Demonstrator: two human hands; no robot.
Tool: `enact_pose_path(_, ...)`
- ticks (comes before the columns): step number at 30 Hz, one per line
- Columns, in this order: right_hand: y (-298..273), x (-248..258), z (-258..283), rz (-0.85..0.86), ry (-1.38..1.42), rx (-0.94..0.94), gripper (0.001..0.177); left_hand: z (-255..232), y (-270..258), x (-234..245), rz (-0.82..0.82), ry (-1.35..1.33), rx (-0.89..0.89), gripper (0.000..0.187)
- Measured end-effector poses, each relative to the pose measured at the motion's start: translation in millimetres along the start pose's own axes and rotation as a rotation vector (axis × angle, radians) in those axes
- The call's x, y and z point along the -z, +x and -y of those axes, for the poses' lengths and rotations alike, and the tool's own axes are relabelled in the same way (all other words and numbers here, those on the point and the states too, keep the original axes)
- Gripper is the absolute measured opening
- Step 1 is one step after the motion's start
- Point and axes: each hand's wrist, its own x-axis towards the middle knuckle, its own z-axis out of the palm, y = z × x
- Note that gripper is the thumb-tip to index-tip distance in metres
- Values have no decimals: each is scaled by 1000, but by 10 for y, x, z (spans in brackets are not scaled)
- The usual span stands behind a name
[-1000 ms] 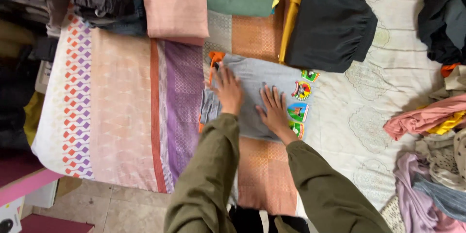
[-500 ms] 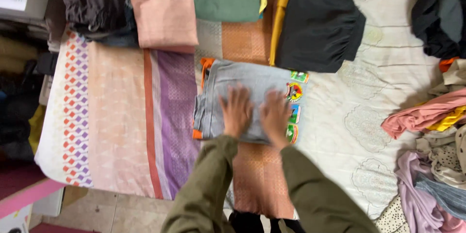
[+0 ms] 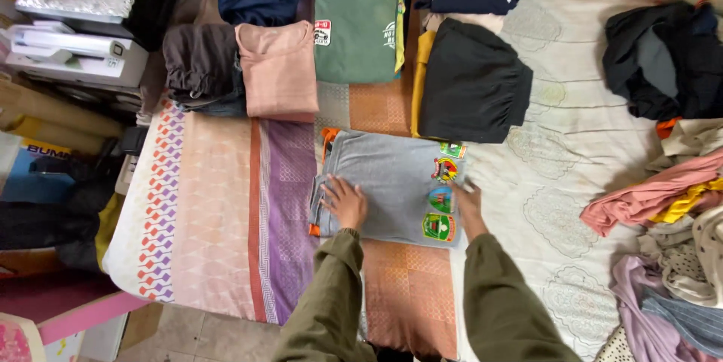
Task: Folding a variety of clothes on a bed.
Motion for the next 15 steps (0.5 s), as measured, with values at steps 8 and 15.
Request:
enact_pose_path(8, -1024, -58, 1697, 998, -77, 395, 38, -298, -95, 639, 436, -1169, 394, 80)
enact_pose_path(15, -2249, -114, 2682, 1126, -665, 1145, 74, 127, 215, 454, 507, -1556, 423, 80)
